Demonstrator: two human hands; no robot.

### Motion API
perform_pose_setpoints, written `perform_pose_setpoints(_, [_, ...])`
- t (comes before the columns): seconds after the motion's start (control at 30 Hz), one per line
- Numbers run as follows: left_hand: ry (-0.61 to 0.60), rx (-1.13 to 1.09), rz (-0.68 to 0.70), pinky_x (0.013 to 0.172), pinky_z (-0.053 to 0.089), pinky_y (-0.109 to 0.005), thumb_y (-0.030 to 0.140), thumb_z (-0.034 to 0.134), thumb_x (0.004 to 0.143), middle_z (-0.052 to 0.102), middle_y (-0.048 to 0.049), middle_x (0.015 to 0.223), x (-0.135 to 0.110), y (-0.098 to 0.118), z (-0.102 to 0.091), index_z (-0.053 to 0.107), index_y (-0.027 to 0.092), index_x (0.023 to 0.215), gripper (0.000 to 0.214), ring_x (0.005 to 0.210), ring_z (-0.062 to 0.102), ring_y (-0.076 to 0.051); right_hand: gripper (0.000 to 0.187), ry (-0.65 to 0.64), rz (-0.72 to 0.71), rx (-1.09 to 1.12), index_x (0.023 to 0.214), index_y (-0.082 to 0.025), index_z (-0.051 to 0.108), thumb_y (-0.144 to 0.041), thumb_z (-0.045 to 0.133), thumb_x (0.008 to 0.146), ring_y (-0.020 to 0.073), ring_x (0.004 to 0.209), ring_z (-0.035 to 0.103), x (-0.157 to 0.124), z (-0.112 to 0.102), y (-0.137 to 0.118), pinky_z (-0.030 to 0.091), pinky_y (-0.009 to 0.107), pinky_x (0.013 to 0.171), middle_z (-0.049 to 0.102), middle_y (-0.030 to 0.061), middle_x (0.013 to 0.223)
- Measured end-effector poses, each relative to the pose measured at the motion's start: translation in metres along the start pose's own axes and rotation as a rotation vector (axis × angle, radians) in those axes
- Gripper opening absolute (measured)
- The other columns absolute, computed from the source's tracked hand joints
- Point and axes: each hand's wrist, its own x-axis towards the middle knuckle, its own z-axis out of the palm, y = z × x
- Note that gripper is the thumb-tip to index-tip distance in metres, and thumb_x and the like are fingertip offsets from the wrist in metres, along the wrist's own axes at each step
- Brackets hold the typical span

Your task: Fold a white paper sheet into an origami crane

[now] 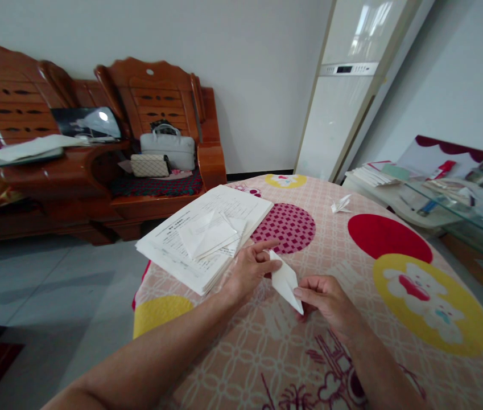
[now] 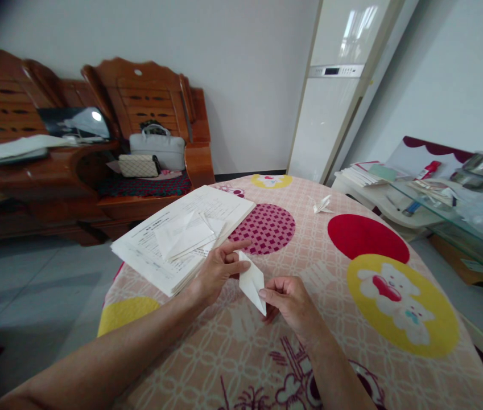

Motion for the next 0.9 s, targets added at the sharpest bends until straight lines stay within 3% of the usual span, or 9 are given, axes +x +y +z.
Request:
perform_pose_setpoints(0.23, [0.055,-0.027,0.017,0.056,0.05,-0.023,0.022,0.079,0.06,0.03,0.0128,0.05,0.0,-0.001,0.001,0.065,0.011,0.116,0.058,0.045,0.04,-0.004,0.027,0.063,-0.02,-0.018,0.068,-0.014,0.062,-0.04,0.067,0.073,0.0138,0.048,0.061,0.001,-0.002,-0.002,0.05,0.025,0.049,0.065,0.0016,0.057])
perform_pose_setpoints(0.37, [0.021,0.035,-0.022,0.055,0.051,-0.024,0.019,0.076,0.061,0.041,0.0107,0.051,0.003,0.0,-0.003,0.064,0.01,0.117,0.058,0.048,0.051,-0.008,0.026,0.081,0.0,-0.073,0.067,-0.016,0.058,-0.039,0.065,0.074,0.0116,0.043,0.056,0.001,-0.007,0.0,0.044,0.022,0.041,0.062,-0.0011,0.054])
perform_pose_setpoints(0.53, [-0.195,0.316,-0.131,0.049,0.047,-0.022,0.015,0.07,0.064,0.059,0.0037,0.056,0.007,0.001,-0.017,0.059,0.009,0.123,0.061,0.047,0.058,-0.012,0.025,0.15,0.054,-0.308,0.066,-0.017,0.055,-0.041,0.059,0.075,0.0097,0.038,0.05,0.001,-0.025,0.003,0.032,0.019,0.035,0.059,-0.0017,0.053])
perform_pose_setpoints(0.67, [-0.341,0.537,-0.135,0.048,0.043,-0.02,0.014,0.061,0.067,0.064,0.0008,0.058,0.007,0.001,-0.024,0.061,0.009,0.122,0.055,0.047,0.057,-0.011,0.024,0.206,0.002,-0.532,0.064,-0.017,0.058,-0.038,0.057,0.076,0.0098,0.04,0.047,0.005,-0.037,0.006,0.033,0.021,0.04,0.057,-0.0013,0.051])
perform_pose_setpoints(0.9, [-0.275,0.987,0.117,0.05,0.035,-0.02,0.013,0.057,0.065,0.065,0.0016,0.059,0.006,-0.003,-0.025,0.073,0.014,0.102,0.041,0.051,0.054,-0.011,0.024,0.382,-0.214,-0.989,0.053,-0.019,0.055,-0.028,0.06,0.075,0.0142,0.05,0.048,0.009,-0.039,0.006,0.03,0.026,0.05,0.054,-0.0001,0.049])
